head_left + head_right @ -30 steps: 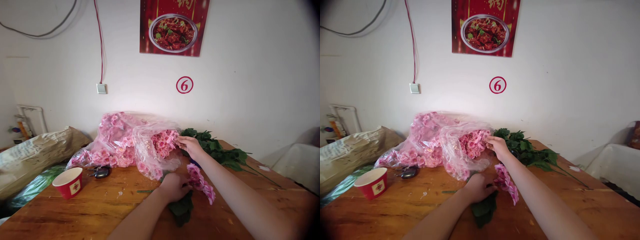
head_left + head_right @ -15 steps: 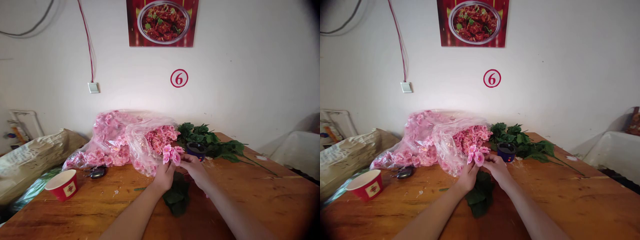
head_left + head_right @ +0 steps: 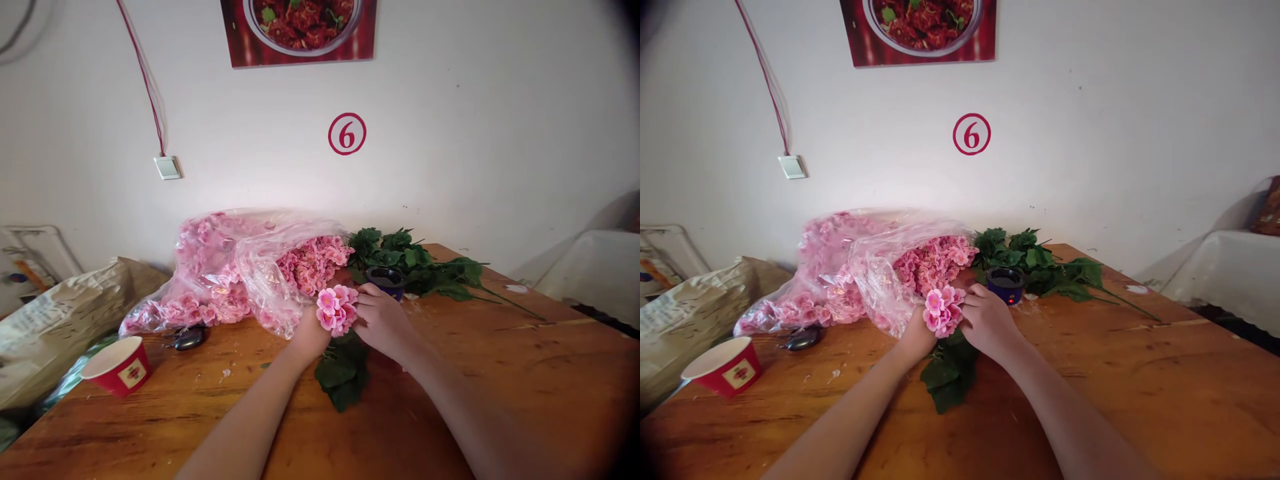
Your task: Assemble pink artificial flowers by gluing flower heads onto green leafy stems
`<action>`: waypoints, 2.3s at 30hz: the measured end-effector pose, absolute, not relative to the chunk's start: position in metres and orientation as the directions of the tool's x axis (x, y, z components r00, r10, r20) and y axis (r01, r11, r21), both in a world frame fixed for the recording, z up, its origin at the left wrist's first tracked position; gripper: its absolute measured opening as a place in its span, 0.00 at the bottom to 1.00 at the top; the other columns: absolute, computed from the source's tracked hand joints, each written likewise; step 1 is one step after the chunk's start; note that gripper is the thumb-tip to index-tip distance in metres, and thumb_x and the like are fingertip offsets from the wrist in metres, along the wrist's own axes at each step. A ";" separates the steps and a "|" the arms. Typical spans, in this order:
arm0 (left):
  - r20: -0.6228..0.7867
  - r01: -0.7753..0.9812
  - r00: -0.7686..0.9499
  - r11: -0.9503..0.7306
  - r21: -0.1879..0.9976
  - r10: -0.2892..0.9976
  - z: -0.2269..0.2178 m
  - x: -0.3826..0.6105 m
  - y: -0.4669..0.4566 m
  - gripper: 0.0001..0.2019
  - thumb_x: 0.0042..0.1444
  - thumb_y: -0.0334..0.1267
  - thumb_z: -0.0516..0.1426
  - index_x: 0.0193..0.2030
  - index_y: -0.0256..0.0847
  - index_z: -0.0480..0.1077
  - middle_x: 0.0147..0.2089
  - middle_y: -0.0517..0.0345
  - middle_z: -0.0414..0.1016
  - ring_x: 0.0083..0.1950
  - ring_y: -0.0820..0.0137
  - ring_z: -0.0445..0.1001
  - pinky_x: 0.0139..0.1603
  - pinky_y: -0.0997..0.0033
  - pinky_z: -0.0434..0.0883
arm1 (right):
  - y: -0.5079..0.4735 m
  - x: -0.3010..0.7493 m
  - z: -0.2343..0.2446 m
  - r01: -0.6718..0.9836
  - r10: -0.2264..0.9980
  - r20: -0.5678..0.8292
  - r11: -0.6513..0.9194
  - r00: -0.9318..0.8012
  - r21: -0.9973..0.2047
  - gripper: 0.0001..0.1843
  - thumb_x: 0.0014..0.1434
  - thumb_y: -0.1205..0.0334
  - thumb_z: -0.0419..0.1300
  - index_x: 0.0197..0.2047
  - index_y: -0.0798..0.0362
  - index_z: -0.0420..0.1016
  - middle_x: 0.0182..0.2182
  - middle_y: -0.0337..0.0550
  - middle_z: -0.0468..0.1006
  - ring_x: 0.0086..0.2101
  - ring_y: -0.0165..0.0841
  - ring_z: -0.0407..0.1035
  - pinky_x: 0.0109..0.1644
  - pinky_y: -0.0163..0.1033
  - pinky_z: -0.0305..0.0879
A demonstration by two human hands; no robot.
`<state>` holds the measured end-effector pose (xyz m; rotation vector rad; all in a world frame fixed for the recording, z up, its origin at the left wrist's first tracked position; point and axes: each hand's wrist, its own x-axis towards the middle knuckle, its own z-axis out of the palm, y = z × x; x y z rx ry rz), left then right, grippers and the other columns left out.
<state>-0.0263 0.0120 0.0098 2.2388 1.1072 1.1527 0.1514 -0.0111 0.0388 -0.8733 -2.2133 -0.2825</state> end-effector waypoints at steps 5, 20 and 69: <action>0.497 0.499 0.333 -0.597 0.628 0.801 0.010 -0.028 0.014 0.09 0.52 0.28 0.53 0.23 0.36 0.71 0.26 0.53 0.74 0.30 0.69 0.68 0.36 0.70 0.68 | -0.018 0.153 0.044 0.591 0.652 0.662 0.714 -0.368 -0.375 0.07 0.52 0.71 0.58 0.31 0.51 0.76 0.34 0.46 0.76 0.43 0.40 0.66 0.46 0.44 0.65; 0.513 0.380 0.395 -0.644 0.664 0.762 0.013 -0.026 0.003 0.08 0.54 0.32 0.54 0.27 0.35 0.73 0.30 0.55 0.77 0.31 0.70 0.69 0.37 0.72 0.67 | -0.007 0.148 0.036 -0.166 0.977 0.168 0.145 -0.135 -0.975 0.08 0.46 0.61 0.66 0.31 0.54 0.78 0.24 0.38 0.76 0.24 0.29 0.67 0.28 0.34 0.61; 0.371 0.184 0.453 -0.492 0.851 0.811 0.005 -0.020 0.004 0.03 0.47 0.30 0.54 0.24 0.36 0.67 0.26 0.62 0.68 0.29 0.75 0.64 0.32 0.75 0.63 | -0.021 0.135 0.032 0.427 0.679 0.658 0.727 -0.327 -0.538 0.10 0.60 0.67 0.58 0.34 0.49 0.81 0.32 0.41 0.75 0.35 0.32 0.71 0.40 0.37 0.66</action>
